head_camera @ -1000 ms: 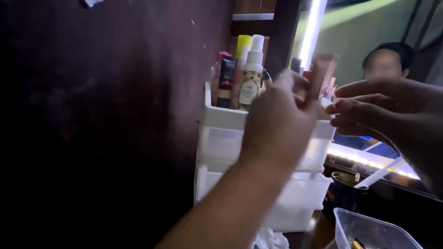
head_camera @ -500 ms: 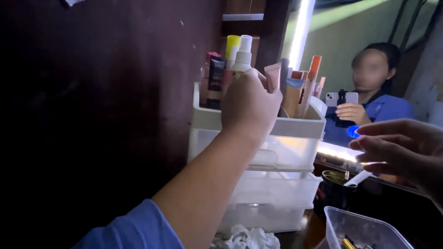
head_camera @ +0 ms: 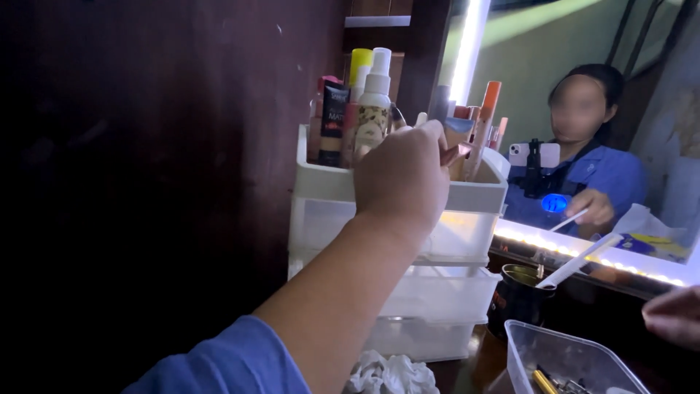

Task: Organizing various makeup and skincare items into a plastic drawer organizer on a vanity.

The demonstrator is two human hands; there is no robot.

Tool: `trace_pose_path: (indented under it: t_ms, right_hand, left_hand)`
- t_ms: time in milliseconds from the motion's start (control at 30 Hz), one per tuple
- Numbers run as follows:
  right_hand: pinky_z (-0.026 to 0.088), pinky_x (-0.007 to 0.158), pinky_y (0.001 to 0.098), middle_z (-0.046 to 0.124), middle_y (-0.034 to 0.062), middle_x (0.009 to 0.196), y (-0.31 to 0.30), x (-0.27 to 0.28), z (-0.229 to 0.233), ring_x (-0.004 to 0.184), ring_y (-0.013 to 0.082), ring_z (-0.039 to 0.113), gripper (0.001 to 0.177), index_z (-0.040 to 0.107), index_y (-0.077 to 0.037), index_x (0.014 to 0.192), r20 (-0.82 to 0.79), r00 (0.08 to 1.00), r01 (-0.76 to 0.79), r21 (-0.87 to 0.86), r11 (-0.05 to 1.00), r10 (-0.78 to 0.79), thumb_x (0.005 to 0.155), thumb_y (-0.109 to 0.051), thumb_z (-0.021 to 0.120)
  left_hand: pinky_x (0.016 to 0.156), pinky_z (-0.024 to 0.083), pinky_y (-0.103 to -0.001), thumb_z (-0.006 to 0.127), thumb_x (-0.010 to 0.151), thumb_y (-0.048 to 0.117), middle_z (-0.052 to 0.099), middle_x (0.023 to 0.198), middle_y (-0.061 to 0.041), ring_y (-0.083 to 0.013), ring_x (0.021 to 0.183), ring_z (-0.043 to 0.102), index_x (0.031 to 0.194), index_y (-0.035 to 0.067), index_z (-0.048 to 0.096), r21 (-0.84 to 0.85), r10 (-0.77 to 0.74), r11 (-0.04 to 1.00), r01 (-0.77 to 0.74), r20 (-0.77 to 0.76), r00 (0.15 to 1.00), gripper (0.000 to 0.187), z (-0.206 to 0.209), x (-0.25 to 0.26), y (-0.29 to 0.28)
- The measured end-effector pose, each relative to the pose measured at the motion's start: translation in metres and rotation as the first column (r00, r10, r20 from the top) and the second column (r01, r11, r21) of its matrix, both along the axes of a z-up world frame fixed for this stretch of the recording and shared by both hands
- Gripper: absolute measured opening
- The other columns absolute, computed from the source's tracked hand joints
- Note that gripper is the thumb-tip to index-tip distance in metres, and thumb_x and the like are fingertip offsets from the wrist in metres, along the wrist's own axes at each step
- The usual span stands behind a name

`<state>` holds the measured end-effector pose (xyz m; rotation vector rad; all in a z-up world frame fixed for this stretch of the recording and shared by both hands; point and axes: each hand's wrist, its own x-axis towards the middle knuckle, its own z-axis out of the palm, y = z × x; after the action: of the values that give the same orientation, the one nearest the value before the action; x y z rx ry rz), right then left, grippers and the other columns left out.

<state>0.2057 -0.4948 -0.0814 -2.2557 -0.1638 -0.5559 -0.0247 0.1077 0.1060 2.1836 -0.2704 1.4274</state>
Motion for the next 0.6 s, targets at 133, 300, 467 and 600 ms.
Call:
trace_pose_path:
  t_ms: [133,300,467,600]
  right_hand:
    - [0.068,0.08,0.0446,0.076,0.0195,0.088,0.013,-0.019,-0.048,0.082,0.0301,0.076,0.032,0.076,0.001,0.097,-0.156,0.988,-0.039,-0.159,0.987,0.014,0.074,-0.013,0.093]
    - [0.069,0.088,0.0319,0.08,0.0109,0.089,0.077,-0.046,-0.048,0.087,0.019,0.078,0.028,0.083,-0.004,0.091,-0.458,0.867,-0.033,-0.443,0.896,-0.194,0.077,-0.023,0.098]
    - [0.065,0.091,0.0213,0.085,-0.0017,0.091,0.094,-0.04,-0.044,0.09,0.0067,0.081,0.021,0.092,-0.018,0.094,-0.438,0.84,-0.083,-0.685,0.724,-0.318,0.077,-0.032,0.088]
    - [0.06,0.094,0.0201,0.085,-0.007,0.093,0.111,-0.045,-0.037,0.093,0.0038,0.079,0.023,0.092,-0.026,0.095,-0.371,0.849,-0.049,-0.764,0.644,-0.376,0.076,-0.037,0.089]
  left_hand:
    - [0.086,0.054,-0.048,0.075,0.087,0.034,0.076,0.091,-0.007,-0.0277,0.089,0.074,0.09,0.018,0.075,0.045,0.014,0.999,-0.011,-0.075,0.997,0.016,0.001,0.003,-0.002]
    - [0.09,0.053,-0.048,0.076,0.085,0.032,0.075,0.093,-0.007,-0.0276,0.094,0.072,0.089,0.017,0.077,0.085,0.034,0.996,-0.028,-0.06,0.998,0.015,-0.003,0.002,-0.001]
    - [0.092,0.052,-0.051,0.079,0.083,0.025,0.074,0.096,-0.011,-0.0295,0.099,0.072,0.093,0.012,0.075,0.136,0.041,0.989,-0.05,0.068,0.997,0.017,-0.012,-0.008,-0.002]
    - [0.094,0.054,-0.051,0.077,0.088,0.011,0.072,0.105,-0.012,-0.0279,0.105,0.072,0.107,0.011,0.071,0.148,0.08,0.981,-0.126,0.284,0.956,0.019,-0.03,-0.003,-0.017]
